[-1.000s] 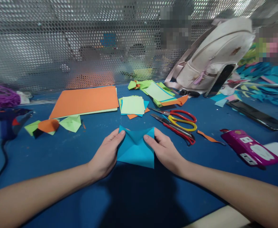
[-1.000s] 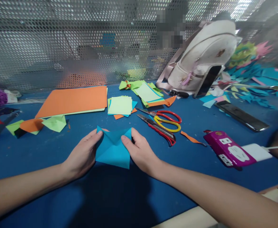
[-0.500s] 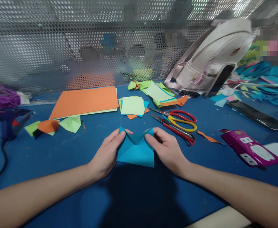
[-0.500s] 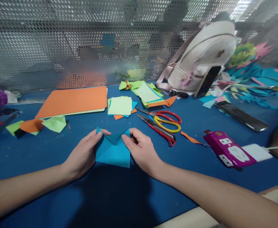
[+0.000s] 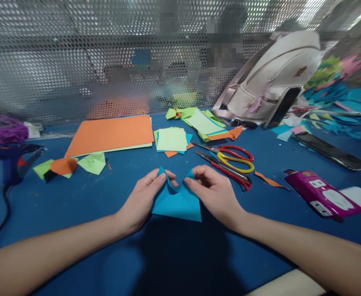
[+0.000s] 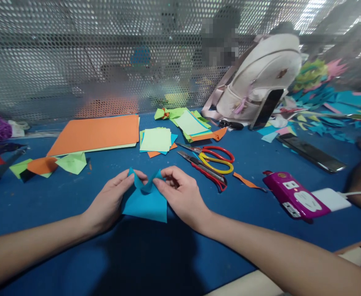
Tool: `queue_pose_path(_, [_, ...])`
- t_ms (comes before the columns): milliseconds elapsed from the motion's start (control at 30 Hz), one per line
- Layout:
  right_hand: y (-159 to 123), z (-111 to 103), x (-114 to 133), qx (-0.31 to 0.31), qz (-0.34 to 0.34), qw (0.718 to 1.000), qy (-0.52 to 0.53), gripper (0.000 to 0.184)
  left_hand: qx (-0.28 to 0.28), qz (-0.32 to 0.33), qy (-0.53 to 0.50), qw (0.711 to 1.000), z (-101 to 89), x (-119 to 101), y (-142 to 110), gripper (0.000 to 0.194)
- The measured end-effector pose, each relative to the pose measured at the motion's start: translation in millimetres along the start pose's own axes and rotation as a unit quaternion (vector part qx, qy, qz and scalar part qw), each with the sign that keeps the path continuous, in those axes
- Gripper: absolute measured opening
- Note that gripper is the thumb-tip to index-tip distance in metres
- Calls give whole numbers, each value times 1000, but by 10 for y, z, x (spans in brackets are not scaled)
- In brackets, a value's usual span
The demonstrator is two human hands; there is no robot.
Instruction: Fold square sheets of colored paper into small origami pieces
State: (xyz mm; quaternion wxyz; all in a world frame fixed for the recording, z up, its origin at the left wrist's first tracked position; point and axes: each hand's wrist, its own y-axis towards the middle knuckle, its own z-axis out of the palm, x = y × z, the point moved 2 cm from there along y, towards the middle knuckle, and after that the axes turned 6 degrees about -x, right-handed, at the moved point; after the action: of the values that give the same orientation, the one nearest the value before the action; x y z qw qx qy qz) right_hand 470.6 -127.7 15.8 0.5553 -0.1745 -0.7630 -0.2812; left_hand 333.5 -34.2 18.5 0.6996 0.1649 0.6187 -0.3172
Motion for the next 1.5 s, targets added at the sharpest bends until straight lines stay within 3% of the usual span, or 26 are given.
queue_pose_path(300, [24,-17,95,12,-41,999,3,13,13,30,15,999,38,-70,-17,15])
queue_pose_path(467, [33,-40,135,18,-70,997,-18,16,-17,65,58,996,38,-118,-21,16])
queue_pose_path(600, [30,-43,122,19,-54,998,-16,17,-15,89,104,990,17,-134,-31,18])
queue_pose_path(733, [22,-27,85,9,-12,1000,5,19,-2,74,122,990,-4,-124,-38,22])
queue_pose_path(1033, [11,-26,155,47,-16,999,-8,15,6,67,62,996,36,-105,-48,12])
queue_pose_path(1167, [11,-29,176,76,-5,997,-11,16,33,50,85,995,50,-133,-53,16])
queue_pose_path(1500, [11,-16,171,89,22,996,0,16,37,-5,99,994,38,-137,-51,18])
